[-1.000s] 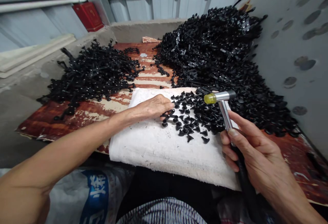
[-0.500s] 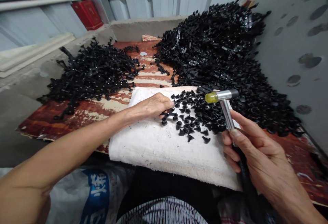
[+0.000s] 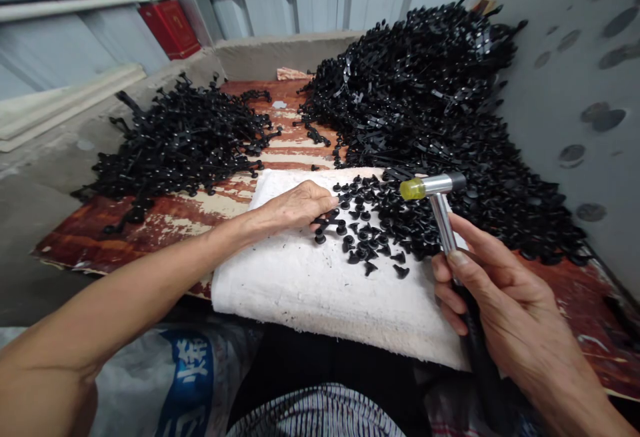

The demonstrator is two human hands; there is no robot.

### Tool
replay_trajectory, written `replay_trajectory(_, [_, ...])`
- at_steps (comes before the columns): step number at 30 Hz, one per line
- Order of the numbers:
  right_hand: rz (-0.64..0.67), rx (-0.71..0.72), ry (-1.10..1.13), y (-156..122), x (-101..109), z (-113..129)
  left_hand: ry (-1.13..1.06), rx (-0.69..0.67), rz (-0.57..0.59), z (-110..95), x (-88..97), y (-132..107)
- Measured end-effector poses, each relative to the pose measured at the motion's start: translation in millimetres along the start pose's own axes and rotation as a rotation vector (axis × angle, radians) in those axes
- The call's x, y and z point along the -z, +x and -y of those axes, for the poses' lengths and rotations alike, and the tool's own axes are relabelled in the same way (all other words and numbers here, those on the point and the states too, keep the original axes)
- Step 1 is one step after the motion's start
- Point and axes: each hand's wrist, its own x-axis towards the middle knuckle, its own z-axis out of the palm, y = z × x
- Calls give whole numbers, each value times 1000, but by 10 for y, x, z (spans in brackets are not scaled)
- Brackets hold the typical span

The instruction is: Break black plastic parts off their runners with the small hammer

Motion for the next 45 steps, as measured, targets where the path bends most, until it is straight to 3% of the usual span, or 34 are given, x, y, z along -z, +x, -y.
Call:
replay_trajectory(14, [-14,-3,11,-9,3,-1,163,51,-38,-101,-28,7])
replay_trajectory(21, [60,47,-212,8,51,-5,288,106,-43,-224,-23,-1])
replay_trajectory(24, [155,151,-496,76,43,22,290,107,-46,-207,-17,-2])
replay_trajectory(30, [195,709,-860,245,-134,152,265,50,-28,-64,3,43])
replay_trajectory(32, [197,805,-942,298,-175,166,253,50,-29,-41,-1,53])
replay_trajectory(37, [275,814,-1142,336,-209,214,203,17,-24,-34,-15,54])
replay_trajectory(40, [159,907,-989,288,-245,281,160,10,-34,-29,-15,47])
replay_trajectory(42, [119,921,-1005,279,-259,287,138,0,-40,-25,-15,43])
replay_trajectory(45, [276,822,-1209,310,-250,242,126,-10,-31,-21,-18,40])
